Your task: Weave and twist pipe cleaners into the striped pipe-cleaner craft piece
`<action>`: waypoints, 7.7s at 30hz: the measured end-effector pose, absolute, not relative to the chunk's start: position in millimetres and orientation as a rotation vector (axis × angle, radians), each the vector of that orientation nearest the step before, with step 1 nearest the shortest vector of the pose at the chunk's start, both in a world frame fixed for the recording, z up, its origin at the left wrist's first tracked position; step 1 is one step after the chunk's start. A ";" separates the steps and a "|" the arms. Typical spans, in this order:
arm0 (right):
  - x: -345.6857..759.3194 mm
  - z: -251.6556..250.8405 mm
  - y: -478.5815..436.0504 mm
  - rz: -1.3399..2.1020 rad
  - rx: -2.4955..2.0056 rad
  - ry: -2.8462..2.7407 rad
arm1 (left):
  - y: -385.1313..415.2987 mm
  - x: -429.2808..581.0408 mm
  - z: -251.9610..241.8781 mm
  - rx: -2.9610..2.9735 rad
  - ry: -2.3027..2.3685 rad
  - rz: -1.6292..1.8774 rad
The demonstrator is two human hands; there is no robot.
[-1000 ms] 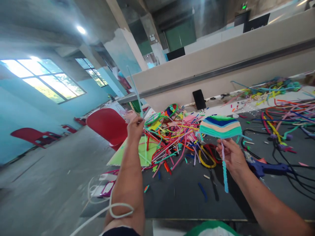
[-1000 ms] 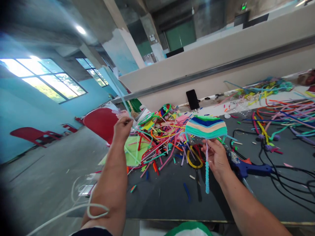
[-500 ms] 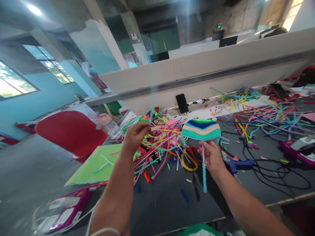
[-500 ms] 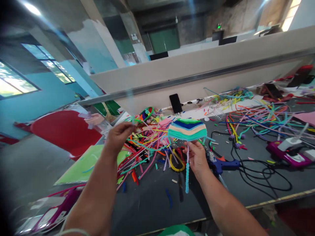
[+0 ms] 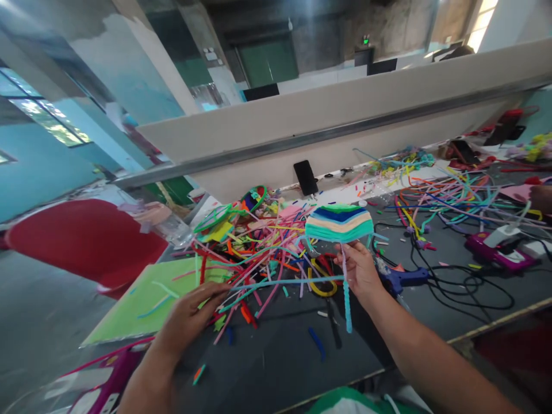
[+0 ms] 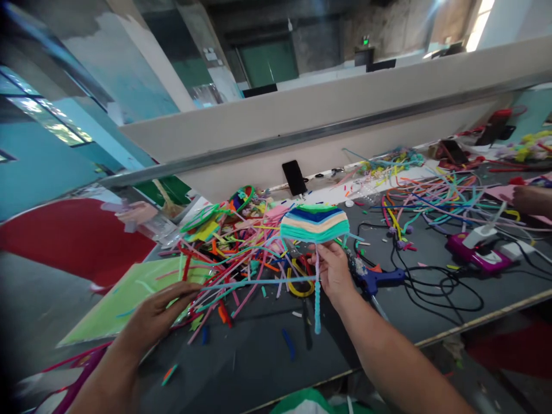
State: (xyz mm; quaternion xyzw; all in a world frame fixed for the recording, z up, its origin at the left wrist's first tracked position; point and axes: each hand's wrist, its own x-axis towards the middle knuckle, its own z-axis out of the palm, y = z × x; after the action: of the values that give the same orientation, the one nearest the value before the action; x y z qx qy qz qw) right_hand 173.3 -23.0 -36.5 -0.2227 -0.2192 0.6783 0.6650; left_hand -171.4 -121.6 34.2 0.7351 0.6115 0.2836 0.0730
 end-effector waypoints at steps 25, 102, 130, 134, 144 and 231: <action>173.9 -28.4 -30.7 1.648 -0.427 -0.483 | -106.3 -177.7 5.1 1.967 2.002 0.975; 167.9 -37.2 -35.0 1.387 -0.639 -0.781 | -58.2 82.2 -4.5 0.530 0.842 1.352; 168.8 -46.1 -35.7 0.532 -1.071 -1.704 | -56.8 59.7 -32.7 0.559 0.888 1.643; 169.5 -45.3 -37.6 0.506 -1.157 -1.746 | -58.5 64.3 -34.8 0.591 0.905 1.623; 184.6 -33.7 -26.4 0.907 -0.954 -0.979 | -39.1 26.4 -30.1 0.457 0.914 1.766; 133.8 -48.7 -34.1 1.504 -0.737 -0.743 | -47.5 45.8 -47.0 0.439 0.719 1.591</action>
State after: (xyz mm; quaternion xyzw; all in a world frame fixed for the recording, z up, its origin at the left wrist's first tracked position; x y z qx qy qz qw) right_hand 133.8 -34.1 -48.7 -0.3192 -0.3215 0.6512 0.6088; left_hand 45.8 -47.5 -47.0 0.1911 0.3131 0.6923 0.6215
